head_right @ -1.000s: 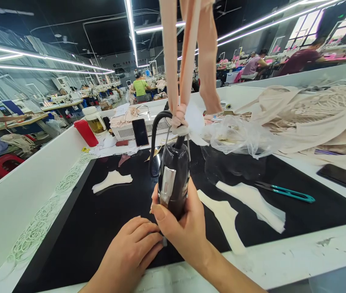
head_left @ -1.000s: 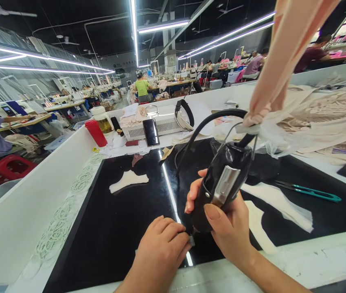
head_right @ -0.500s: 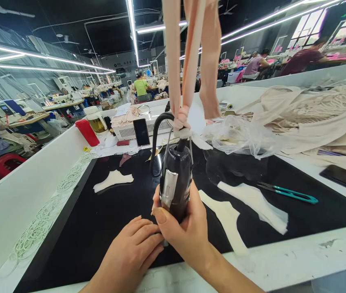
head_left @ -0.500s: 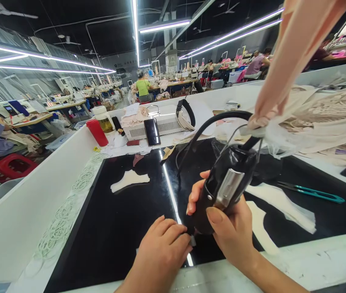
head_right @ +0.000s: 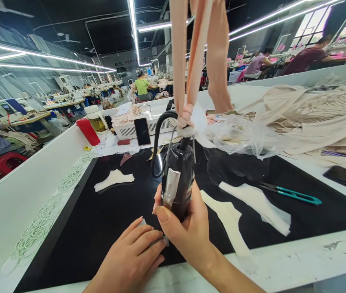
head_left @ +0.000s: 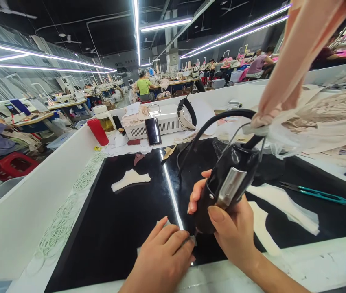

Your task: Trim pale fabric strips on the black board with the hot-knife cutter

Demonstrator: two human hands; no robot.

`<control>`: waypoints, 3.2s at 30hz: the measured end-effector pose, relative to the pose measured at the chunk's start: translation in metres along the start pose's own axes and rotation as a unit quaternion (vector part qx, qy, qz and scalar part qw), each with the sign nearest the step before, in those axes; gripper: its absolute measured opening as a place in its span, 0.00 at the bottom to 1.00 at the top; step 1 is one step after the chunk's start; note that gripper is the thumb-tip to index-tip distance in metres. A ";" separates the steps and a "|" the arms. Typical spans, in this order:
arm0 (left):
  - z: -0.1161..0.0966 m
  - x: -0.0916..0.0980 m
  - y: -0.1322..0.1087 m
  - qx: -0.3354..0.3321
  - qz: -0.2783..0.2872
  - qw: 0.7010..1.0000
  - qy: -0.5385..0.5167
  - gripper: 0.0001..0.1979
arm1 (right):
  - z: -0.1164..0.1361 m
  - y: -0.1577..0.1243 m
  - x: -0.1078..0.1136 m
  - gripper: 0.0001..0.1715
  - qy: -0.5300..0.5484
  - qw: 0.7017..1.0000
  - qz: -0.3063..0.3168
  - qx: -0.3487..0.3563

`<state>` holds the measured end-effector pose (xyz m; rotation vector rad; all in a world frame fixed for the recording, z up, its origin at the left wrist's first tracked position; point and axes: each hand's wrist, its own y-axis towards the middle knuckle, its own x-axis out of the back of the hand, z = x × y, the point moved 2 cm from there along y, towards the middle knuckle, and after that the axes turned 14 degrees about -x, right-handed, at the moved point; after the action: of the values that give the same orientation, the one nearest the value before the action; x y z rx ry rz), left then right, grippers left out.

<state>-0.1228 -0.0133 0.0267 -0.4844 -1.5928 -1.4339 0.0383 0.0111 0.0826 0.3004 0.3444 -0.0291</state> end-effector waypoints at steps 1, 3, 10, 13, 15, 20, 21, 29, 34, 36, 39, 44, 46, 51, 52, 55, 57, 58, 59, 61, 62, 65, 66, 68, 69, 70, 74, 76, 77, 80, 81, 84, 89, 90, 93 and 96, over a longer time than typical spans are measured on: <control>0.000 -0.001 0.000 0.001 0.000 1.000 0.001 0.10 | 0.000 0.000 0.000 0.20 0.000 1.000 0.000 -0.001; -0.001 -0.001 -0.001 0.002 -0.001 1.000 0.003 0.10 | -0.001 0.000 0.001 0.20 -0.001 1.000 0.001 -0.002; -0.002 -0.001 -0.002 0.002 -0.002 1.000 0.009 0.11 | 0.002 0.002 0.001 0.20 -0.006 1.000 -0.005 0.008; -0.003 -0.001 -0.002 0.005 -0.001 1.000 0.004 0.11 | 0.002 0.001 0.002 0.19 -0.005 1.000 -0.001 0.003; -0.003 -0.001 -0.001 0.008 0.001 1.000 0.001 0.11 | 0.001 0.001 0.002 0.19 -0.006 1.000 0.001 0.000; -0.004 -0.002 0.002 0.009 0.003 1.000 -0.002 0.11 | 0.002 0.001 0.002 0.17 -0.014 1.000 -0.008 0.000; -0.004 -0.002 0.002 0.009 0.003 1.000 -0.002 0.11 | 0.002 0.002 0.002 0.17 -0.015 1.000 -0.009 -0.002; -0.002 -0.001 -0.001 0.010 0.010 1.000 -0.006 0.11 | 0.001 -0.006 0.004 0.13 0.007 1.000 -0.001 0.000; -0.001 -0.002 -0.001 0.010 0.017 1.000 -0.011 0.10 | -0.004 -0.010 0.005 0.13 0.000 1.000 -0.005 -0.016; -0.001 -0.003 -0.001 0.010 0.015 1.000 -0.009 0.10 | -0.003 -0.009 0.005 0.13 -0.007 1.000 -0.004 -0.022; -0.001 -0.001 0.001 0.012 0.018 1.000 -0.016 0.10 | 0.002 -0.006 0.004 0.18 -0.002 1.000 0.012 -0.022; 0.004 0.024 -0.005 0.046 0.051 0.996 -0.054 0.12 | 0.025 0.000 0.003 0.19 -0.078 0.996 0.028 -0.014; 0.007 0.040 -0.016 0.088 0.067 0.992 -0.065 0.12 | 0.033 0.002 0.001 0.21 -0.102 0.994 0.031 -0.015; 0.008 0.070 -0.059 0.194 0.100 0.975 -0.048 0.16 | 0.033 0.004 -0.016 0.19 -0.082 0.996 0.033 -0.008; 0.007 0.072 -0.066 0.209 0.099 0.972 -0.044 0.16 | 0.030 0.004 -0.022 0.18 -0.079 0.996 0.047 -0.007; 0.002 0.071 -0.080 0.245 0.079 0.965 -0.056 0.15 | 0.016 -0.001 -0.043 0.18 -0.054 0.995 0.078 -0.009; 0.001 0.066 -0.082 0.266 0.057 0.960 -0.073 0.14 | 0.008 -0.004 -0.057 0.20 -0.025 0.996 0.078 -0.018; 0.001 0.064 -0.082 0.275 0.045 0.957 -0.081 0.13 | 0.004 -0.006 -0.063 0.21 -0.012 0.996 0.082 -0.024; 0.001 0.062 -0.081 0.283 0.034 0.954 -0.088 0.13 | 0.001 -0.007 -0.069 0.21 0.000 0.996 0.085 -0.028; 0.002 0.059 -0.080 0.294 0.014 0.951 -0.099 0.11 | -0.003 -0.008 -0.078 0.20 0.022 0.995 0.091 -0.031; 0.002 0.057 -0.079 0.298 0.007 0.949 -0.103 0.10 | -0.004 -0.008 -0.081 0.20 0.031 0.995 0.090 -0.032; 0.001 0.056 -0.075 0.299 -0.004 0.948 -0.108 0.06 | -0.007 -0.009 -0.084 0.22 0.050 0.995 0.078 -0.045; 0.000 0.056 -0.074 0.297 -0.006 0.949 -0.109 0.05 | -0.008 -0.009 -0.084 0.22 0.053 0.995 0.074 -0.052; -0.002 0.056 -0.072 0.293 -0.008 0.950 -0.107 0.03 | -0.010 -0.010 -0.083 0.22 0.053 0.994 0.073 -0.059; -0.003 0.056 -0.071 0.290 -0.009 0.951 -0.103 0.03 | -0.011 -0.010 -0.083 0.22 0.052 0.994 0.076 -0.059; -0.003 0.056 -0.070 0.286 -0.009 0.953 -0.099 0.02 | -0.011 -0.011 -0.083 0.22 0.051 0.994 0.082 -0.057; -0.004 0.055 -0.069 0.264 -0.012 0.962 -0.069 0.03 | -0.014 -0.012 -0.084 0.20 0.055 0.992 0.106 -0.051; -0.004 0.055 -0.070 0.249 -0.005 0.967 -0.048 0.05 | -0.015 -0.013 -0.084 0.20 0.055 0.991 0.111 -0.051; -0.005 0.056 -0.070 0.240 0.000 0.970 -0.037 0.06 | -0.015 -0.013 -0.084 0.20 0.054 0.991 0.112 -0.051; -0.006 0.058 -0.070 0.218 0.011 0.976 -0.010 0.08 | -0.016 -0.013 -0.082 0.20 0.051 0.992 0.105 -0.049; -0.006 0.059 -0.070 0.215 0.012 0.976 -0.005 0.08 | -0.016 -0.013 -0.080 0.20 0.049 0.992 0.101 -0.049; -0.006 0.062 -0.070 0.218 0.012 0.976 -0.004 0.08 | -0.016 -0.012 -0.076 0.20 0.045 0.994 0.089 -0.046; -0.005 0.069 -0.076 0.219 0.004 0.976 -0.014 0.08 | -0.016 -0.010 -0.078 0.20 0.046 0.995 0.085 -0.039; -0.005 0.071 -0.078 0.214 0.002 0.977 -0.012 0.08 | -0.016 -0.010 -0.079 0.20 0.048 0.995 0.082 -0.038; -0.009 0.073 -0.082 0.193 0.010 0.981 0.008 0.08 | -0.016 -0.011 -0.080 0.19 0.051 0.996 0.073 -0.031; -0.013 0.072 -0.083 0.178 0.014 0.983 0.031 0.09 | -0.017 -0.012 -0.079 0.18 0.050 0.994 0.084 -0.046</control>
<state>-0.2198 -0.0652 0.0365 -0.2481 -1.7380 -1.0991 -0.0428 0.0025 0.0909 0.2387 0.4186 0.1669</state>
